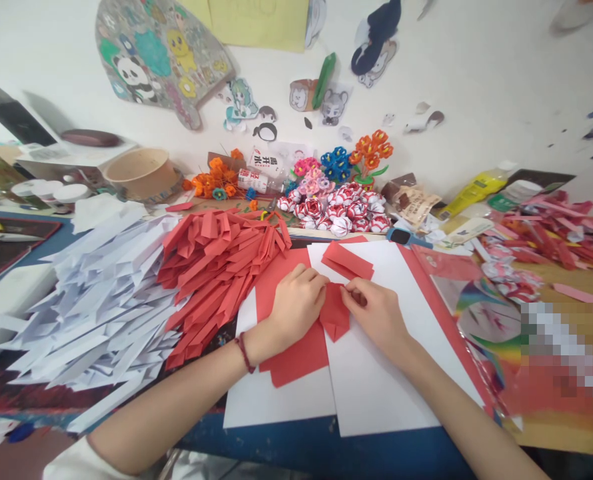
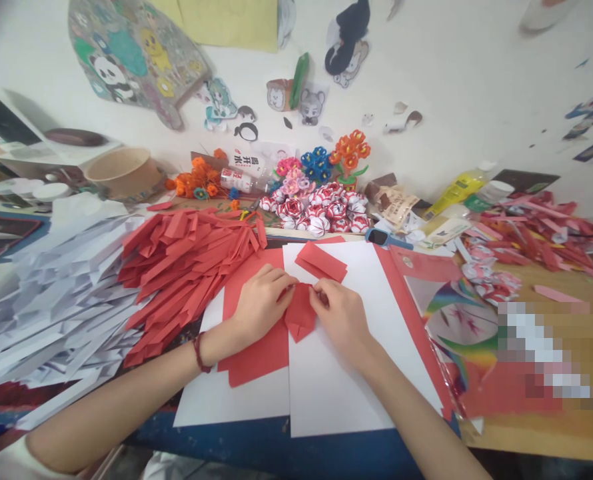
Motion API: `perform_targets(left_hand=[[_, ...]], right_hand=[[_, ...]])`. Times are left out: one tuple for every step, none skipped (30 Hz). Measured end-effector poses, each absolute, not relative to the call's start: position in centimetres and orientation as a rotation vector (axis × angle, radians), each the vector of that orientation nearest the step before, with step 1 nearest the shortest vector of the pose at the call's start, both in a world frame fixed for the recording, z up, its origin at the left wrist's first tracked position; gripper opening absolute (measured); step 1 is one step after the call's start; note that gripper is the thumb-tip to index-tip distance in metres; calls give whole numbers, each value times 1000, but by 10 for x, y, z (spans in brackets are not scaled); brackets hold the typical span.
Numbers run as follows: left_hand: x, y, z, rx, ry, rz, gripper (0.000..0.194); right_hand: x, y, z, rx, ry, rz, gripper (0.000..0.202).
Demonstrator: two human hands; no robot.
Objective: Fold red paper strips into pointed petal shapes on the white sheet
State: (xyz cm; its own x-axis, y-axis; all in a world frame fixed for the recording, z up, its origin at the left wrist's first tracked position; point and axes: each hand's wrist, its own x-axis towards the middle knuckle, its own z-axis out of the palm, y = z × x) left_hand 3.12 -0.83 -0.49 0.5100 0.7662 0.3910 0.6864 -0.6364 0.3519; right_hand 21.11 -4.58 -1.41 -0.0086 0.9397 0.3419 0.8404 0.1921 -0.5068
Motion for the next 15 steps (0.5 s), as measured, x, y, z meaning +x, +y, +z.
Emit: perform_targets(left_hand=[[31,-9,-5,2633,1252,774,17],[32,-9,-6,2670,1245,760,16],[32,-9,-7,2702,1237,748,16],[32,-9,-7,2729,1227,736,16],[32,-9,-7,2748,1213,730,16],[32,-10,-7,2761,1200,730,17],[32,-10,-7,2767,1188,733,18],[31,-10,-7,2769,1176,733,20],[31,-10,-7,2769,1165,729,21],[31,-11,-7,2769,1158,721,21],[31,-11,-7,2767,1155,711,22],[30,-11,-7,2764,1152,702,22],[30,-12,-8,2760,1152,696,23],[30,-12,-7,2755,1162,694,23],[30,-12,-7,2747,1180,688,23]], right_hand=[[211,-46,-15,-1649,-1895,158,16],[212,-47,-17,-1637,-1924,111,17],[212,-47,-18,-1630,-1946,73,17],[213,-48,-18,-1628,-1957,48,17],[213,-48,-19,-1631,-1959,33,17],[213,-49,-19,-1637,-1959,25,17],[213,-49,-19,-1644,-1963,17,17],[213,-50,-18,-1647,-1974,4,17],[213,-50,-18,-1647,-1992,-16,17],[213,-51,-17,-1643,-2014,-43,18],[213,-51,-17,-1636,-2039,-74,19],[213,-52,-17,-1629,-2064,-105,20],[213,-53,-17,-1624,-2089,-138,22],[214,-53,-17,-1621,-2114,-170,23],[214,-54,-17,-1620,-2140,-203,25]])
